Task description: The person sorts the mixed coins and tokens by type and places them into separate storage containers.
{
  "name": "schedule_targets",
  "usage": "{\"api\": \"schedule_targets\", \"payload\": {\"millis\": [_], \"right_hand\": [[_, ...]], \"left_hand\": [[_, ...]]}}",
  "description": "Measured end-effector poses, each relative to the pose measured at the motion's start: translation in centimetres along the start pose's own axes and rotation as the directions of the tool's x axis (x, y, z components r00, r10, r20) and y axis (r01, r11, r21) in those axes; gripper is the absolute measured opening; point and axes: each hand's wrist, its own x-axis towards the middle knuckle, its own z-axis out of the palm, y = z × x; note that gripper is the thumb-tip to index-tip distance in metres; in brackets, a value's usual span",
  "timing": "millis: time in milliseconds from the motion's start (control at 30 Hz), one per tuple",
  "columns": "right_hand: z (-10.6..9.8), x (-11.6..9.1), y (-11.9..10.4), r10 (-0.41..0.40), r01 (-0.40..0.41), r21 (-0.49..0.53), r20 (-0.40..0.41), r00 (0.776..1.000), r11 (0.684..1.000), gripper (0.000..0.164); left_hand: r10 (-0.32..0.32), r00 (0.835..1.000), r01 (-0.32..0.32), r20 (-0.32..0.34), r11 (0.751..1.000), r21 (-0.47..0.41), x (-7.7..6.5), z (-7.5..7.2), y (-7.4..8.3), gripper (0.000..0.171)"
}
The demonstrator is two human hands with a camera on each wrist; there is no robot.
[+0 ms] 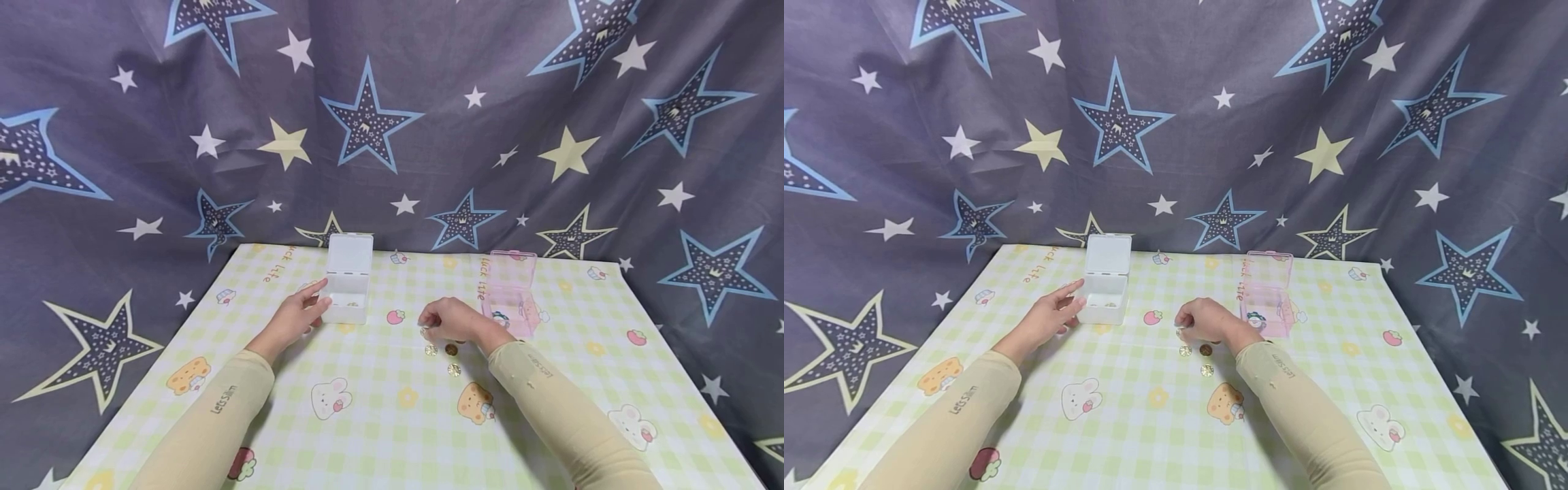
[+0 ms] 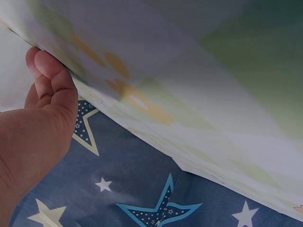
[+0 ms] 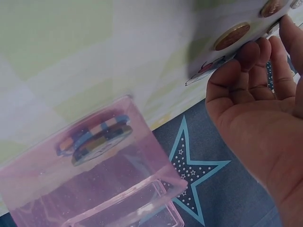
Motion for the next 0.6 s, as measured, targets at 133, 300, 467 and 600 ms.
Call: {"api": "schedule_targets", "payload": {"millis": [133, 300, 467, 600], "right_hand": [[0.14, 0.03, -0.03, -0.002, 0.002, -0.004, -0.01, 1.0, 1.0, 0.01], [0.34, 0.17, -0.02, -0.001, 0.001, -0.008, -0.02, 1.0, 1.0, 0.006], [0.33, 0.26, -0.21, 0.021, -0.021, -0.011, -0.02, 1.0, 1.0, 0.004], [0.27, 0.26, -0.51, 0.056, -0.056, -0.013, -0.01, 0.998, 0.998, 0.006]], "left_hand": [[-0.002, 1.0, 0.002, 0.0, 1.0, -0.001, -0.01, 0.01, 0.03, 0.064], [-0.006, 1.0, 0.006, -0.001, 1.0, -0.003, -0.03, 0.04, 0.05, 0.063], [-0.009, 1.0, 0.009, -0.002, 1.0, -0.003, -0.01, 0.05, 0.03, 0.063], [-0.012, 1.0, 0.012, -0.001, 1.0, -0.003, -0.03, 0.05, 0.08, 0.064]]}}
